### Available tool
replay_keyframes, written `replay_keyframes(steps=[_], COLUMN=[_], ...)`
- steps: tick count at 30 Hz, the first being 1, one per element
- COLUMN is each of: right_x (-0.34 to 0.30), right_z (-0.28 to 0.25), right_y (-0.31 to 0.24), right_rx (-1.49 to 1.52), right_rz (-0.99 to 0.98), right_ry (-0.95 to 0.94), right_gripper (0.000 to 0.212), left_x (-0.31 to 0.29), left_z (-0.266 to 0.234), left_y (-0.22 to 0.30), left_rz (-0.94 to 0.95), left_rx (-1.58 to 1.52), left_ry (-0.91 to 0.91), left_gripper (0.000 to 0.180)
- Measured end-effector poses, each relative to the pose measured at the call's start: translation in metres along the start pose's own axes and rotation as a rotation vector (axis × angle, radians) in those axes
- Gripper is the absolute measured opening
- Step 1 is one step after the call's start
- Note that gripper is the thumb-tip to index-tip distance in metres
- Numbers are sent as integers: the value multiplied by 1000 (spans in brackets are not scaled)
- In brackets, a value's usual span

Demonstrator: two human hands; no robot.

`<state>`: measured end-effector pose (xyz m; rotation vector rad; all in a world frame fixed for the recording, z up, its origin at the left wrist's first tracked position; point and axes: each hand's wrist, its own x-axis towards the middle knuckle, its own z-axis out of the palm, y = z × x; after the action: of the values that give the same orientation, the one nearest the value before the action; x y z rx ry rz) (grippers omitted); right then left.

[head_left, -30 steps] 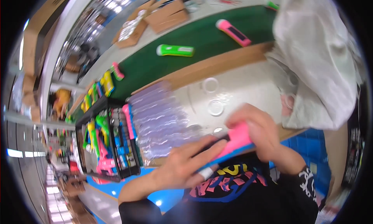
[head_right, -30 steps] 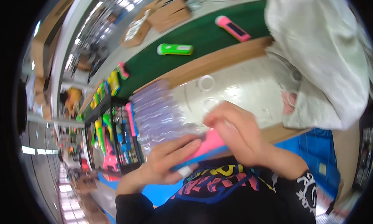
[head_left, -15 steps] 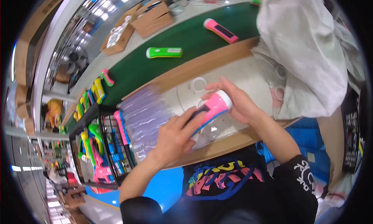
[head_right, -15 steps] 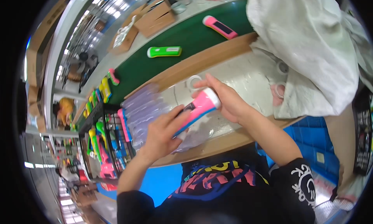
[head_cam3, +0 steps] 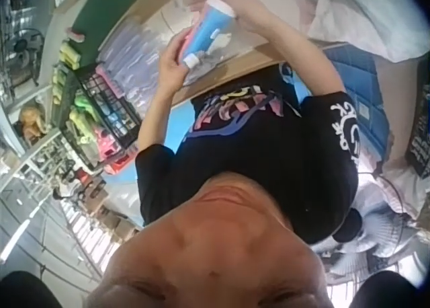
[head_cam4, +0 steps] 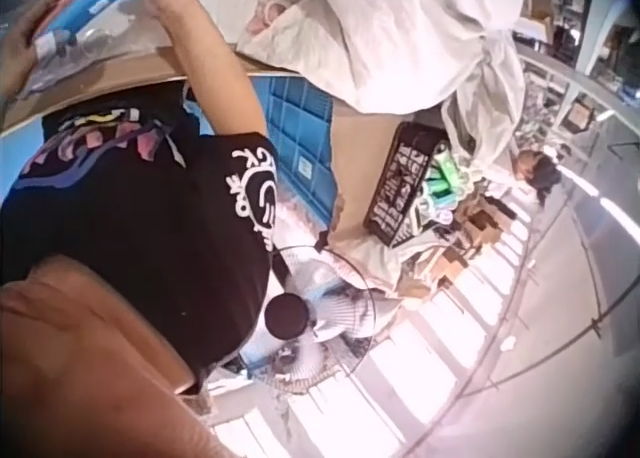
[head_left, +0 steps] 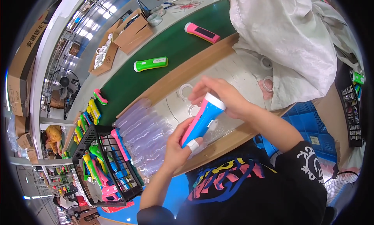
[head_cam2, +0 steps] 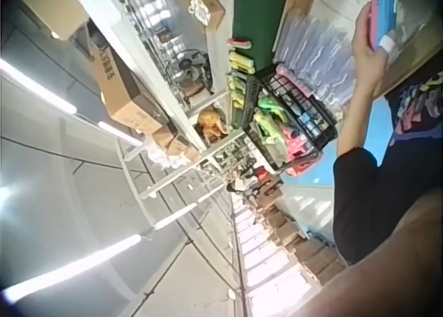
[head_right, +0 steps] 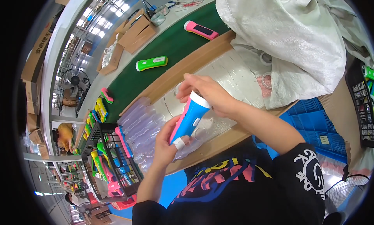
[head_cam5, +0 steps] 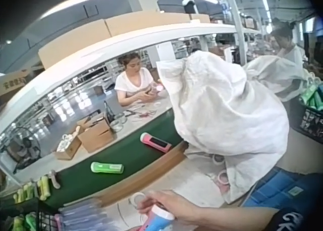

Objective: Assembling colorful plastic flashlights by attaching reflectors, lenses, and caps on a factory production line.

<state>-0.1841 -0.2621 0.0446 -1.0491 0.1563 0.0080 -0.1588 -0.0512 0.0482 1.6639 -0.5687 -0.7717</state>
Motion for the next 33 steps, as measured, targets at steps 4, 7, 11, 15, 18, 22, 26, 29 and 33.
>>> replay_keyframes(steps=[4, 7, 11, 15, 18, 22, 26, 29, 33], right_x=[-18, -19, -19, -23, -27, -23, -30, -35, -29], right_z=[6, 12, 23, 29, 25, 31, 32, 33, 31], right_y=[27, 27, 29, 30, 25, 21, 25, 35, 48], right_rx=[201, 258, 430, 531, 473, 11, 336, 408, 770], right_rz=[-142, -157, -144, -105, -81, -187, -135, -198, -227], right_ry=[9, 12, 9, -90, -30, 175, 102, 25, -284], right_gripper=[38, 37, 29, 26, 22, 17, 19, 22, 23], left_x=[-9, -9, -23, -31, -25, -16, -30, -40, -42], left_z=[23, 41, 54, 66, 55, 46, 56, 66, 79], left_y=[-22, -24, -30, -32, -37, -32, -7, -17, -20], left_rz=[-92, -168, -370, -251, -232, 123, -396, -283, -152], left_rx=[-487, -584, -1163, -1559, -1356, 302, -621, -792, -1546], left_ry=[71, -4, -334, -569, -526, 108, -157, -234, -712], left_gripper=[56, 44, 50, 58, 65, 53, 50, 51, 63])
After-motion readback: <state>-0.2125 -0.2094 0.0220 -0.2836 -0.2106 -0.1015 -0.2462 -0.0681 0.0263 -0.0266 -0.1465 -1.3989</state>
